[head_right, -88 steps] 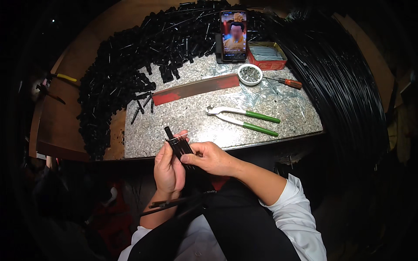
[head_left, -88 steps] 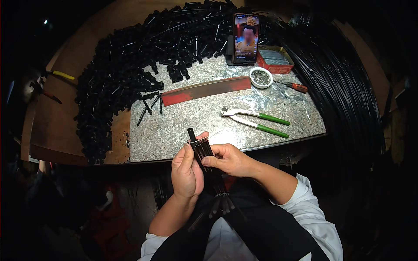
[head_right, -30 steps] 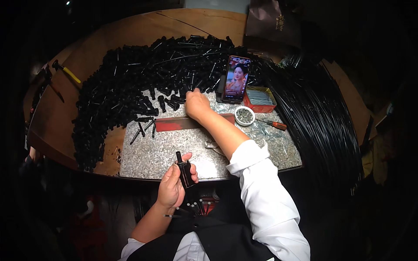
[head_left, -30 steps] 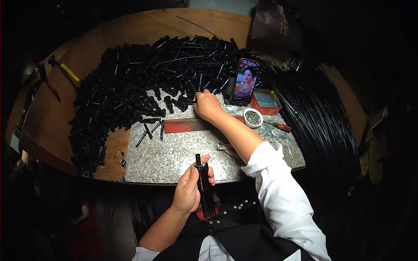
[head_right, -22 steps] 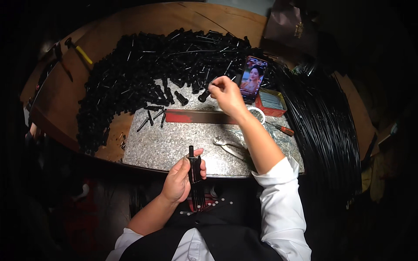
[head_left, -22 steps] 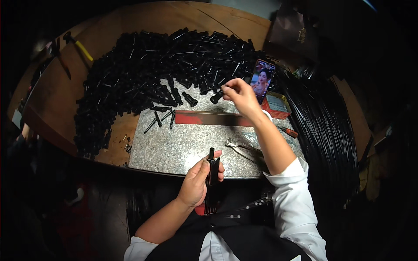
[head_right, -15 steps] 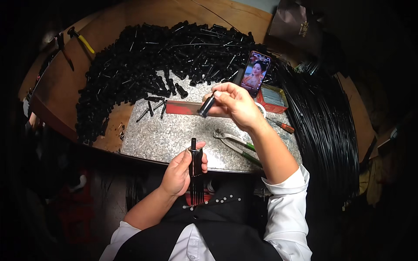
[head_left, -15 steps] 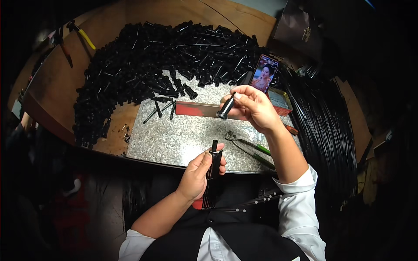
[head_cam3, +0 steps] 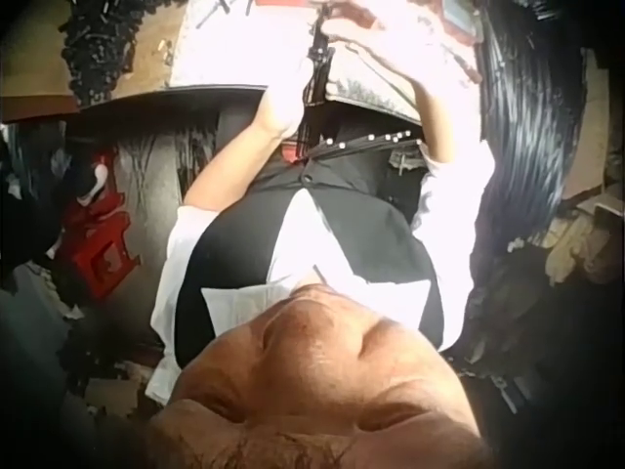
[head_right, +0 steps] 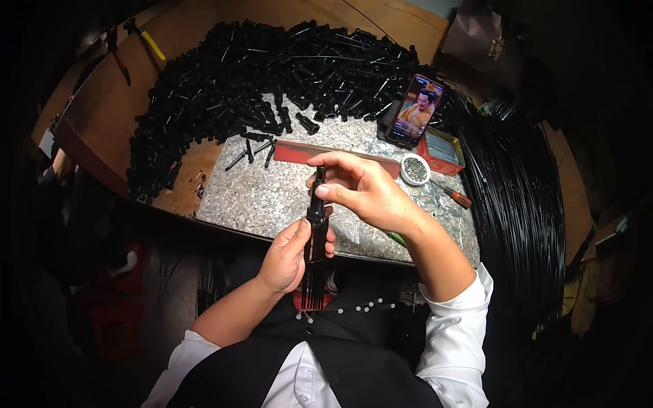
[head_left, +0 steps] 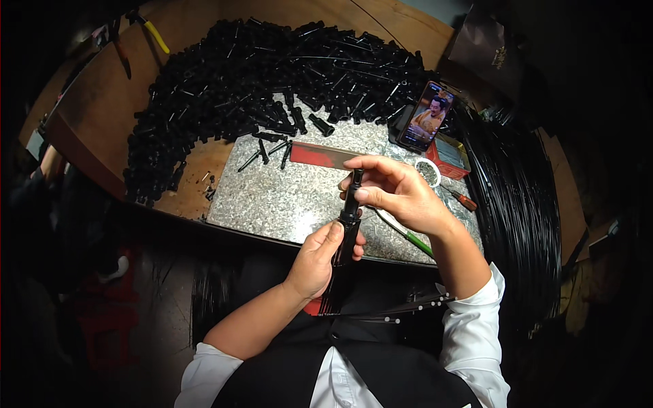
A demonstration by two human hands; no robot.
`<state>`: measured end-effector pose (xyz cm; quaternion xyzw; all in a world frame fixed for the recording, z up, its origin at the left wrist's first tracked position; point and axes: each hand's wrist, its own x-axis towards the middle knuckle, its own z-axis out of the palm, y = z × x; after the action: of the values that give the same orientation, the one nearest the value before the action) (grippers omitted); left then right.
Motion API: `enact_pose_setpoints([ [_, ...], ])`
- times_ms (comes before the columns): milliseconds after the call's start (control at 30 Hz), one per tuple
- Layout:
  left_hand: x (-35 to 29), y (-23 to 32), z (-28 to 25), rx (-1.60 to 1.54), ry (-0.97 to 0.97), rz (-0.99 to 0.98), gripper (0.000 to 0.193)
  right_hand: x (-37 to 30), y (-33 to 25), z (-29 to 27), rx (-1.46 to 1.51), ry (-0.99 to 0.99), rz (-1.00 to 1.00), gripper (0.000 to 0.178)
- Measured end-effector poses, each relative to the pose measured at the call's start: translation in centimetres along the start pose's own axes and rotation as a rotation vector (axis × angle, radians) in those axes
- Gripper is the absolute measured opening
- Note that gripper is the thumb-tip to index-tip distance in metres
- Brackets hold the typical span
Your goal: Assembling bundles of wires into connectors and securing them using tools.
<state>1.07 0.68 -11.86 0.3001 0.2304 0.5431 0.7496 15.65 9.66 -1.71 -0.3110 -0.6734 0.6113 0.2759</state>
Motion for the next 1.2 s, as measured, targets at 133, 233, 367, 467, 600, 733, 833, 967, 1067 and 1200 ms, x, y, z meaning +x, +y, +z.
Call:
enact_pose_setpoints([
  [133,-0.3,-0.2,0.1,0.068,0.015,0.059,0.038,-0.4,-0.6,1.2,-0.024,0.108,0.016,0.032],
  [233,-0.2,-0.3,0.2,0.099,0.012,0.079,0.037,-0.6,-0.8,1.8,-0.465,0.237,-0.074,0.031],
  [367,-0.3,-0.3,0.1,0.174,-0.008,0.13,0.035,-0.5,-1.7,2.6,-0.626,0.244,-0.086,0.03],
  [467,-0.2,-0.4,-0.2,0.259,-0.016,0.15,0.036,-0.3,-2.1,2.8,-0.732,0.23,-0.14,0.03],
  [600,-0.2,-0.4,0.0,0.269,-0.015,0.151,0.037,0.1,-2.4,2.2,-0.724,0.106,-0.207,0.031],
  [733,-0.1,-0.2,0.4,0.214,0.023,0.13,0.038,0.0,-1.1,1.4,-0.361,0.111,-0.044,0.032],
  [833,-0.1,-0.2,0.2,0.162,0.035,0.088,0.037,0.1,-0.1,1.2,-0.216,0.145,0.038,0.032],
  [967,0.0,-0.3,0.4,0.094,0.079,0.072,0.036,-0.1,0.2,1.4,-0.292,0.189,0.034,0.031],
  [1067,0.0,0.1,0.4,0.071,0.078,0.066,0.035,-0.2,0.6,1.5,-0.329,0.196,-0.032,0.038],
  [1200,-0.1,-0.2,0.0,0.037,0.091,0.055,0.034,-1.1,1.9,1.0,-0.432,0.171,-0.088,0.051],
])
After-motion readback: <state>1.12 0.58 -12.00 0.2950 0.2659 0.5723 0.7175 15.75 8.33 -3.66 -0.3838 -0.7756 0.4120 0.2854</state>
